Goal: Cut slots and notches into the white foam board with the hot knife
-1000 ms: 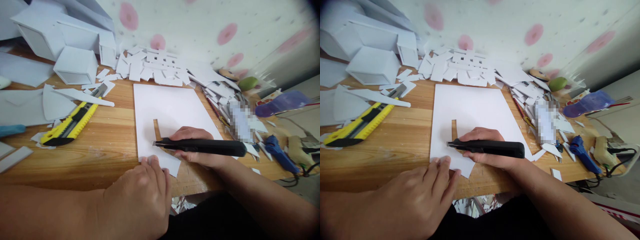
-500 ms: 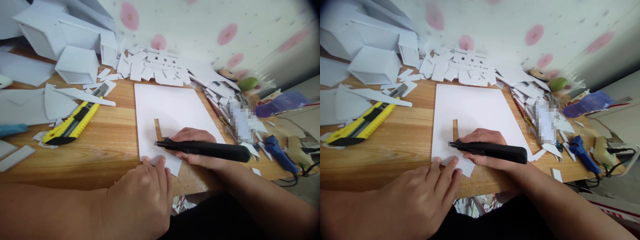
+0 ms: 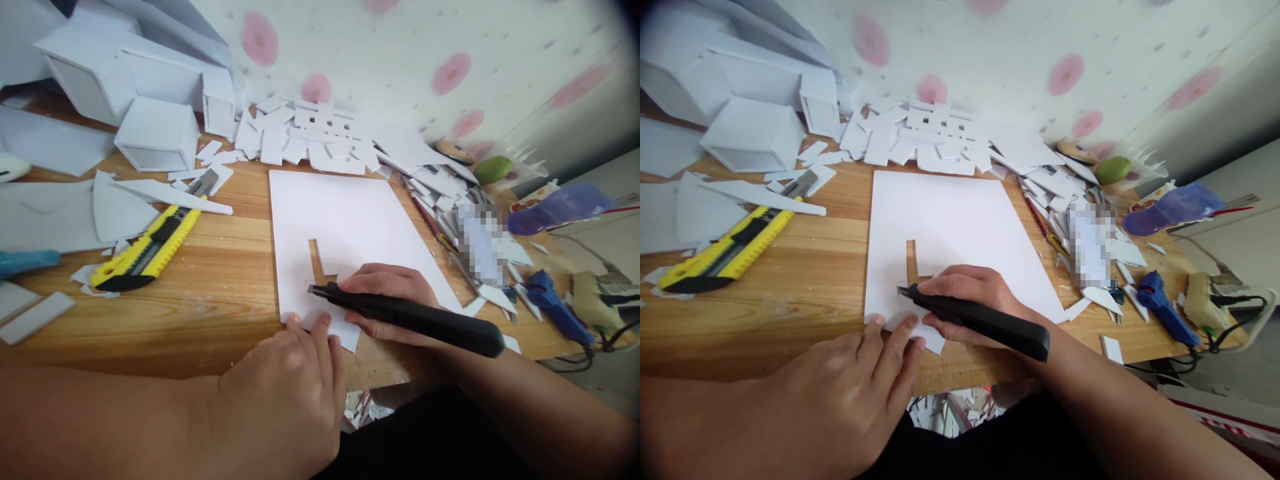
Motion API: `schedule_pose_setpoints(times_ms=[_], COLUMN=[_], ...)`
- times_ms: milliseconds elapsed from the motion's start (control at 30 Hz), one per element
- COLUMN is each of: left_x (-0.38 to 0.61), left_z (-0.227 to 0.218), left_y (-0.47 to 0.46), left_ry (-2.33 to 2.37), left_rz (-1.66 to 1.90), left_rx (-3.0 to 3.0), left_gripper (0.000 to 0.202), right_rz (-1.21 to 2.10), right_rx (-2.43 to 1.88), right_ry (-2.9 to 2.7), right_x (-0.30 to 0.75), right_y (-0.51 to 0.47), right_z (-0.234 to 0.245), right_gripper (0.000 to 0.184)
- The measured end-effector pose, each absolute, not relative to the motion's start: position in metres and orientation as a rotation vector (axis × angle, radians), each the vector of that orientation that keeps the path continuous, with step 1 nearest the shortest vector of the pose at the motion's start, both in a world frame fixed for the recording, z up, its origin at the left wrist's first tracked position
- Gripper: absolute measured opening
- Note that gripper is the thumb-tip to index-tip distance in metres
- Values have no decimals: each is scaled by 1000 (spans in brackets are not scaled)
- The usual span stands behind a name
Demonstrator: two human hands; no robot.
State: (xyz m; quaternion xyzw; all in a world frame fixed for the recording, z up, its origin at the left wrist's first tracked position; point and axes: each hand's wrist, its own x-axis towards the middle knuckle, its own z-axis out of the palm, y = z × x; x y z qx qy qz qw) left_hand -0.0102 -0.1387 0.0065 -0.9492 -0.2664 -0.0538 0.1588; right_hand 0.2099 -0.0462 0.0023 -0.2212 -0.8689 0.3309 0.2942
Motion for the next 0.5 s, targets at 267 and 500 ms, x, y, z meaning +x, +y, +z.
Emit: schedule_pose_setpoints(times_ms=[267, 500], left_x=[-9, -10], left_z=[-3, 2], left_y=[-142, -141], left_ry=[-799, -773], left_rz=[-286, -180], left_rx=[-2676, -2672], left_gripper=[35, 34], right_rz=[725, 747], right_rx=[-481, -461], right_ry=[-2455, -2492], right_x=[213, 227], right_y=[-47, -44], right_z=[14, 15], right_gripper=[32, 34])
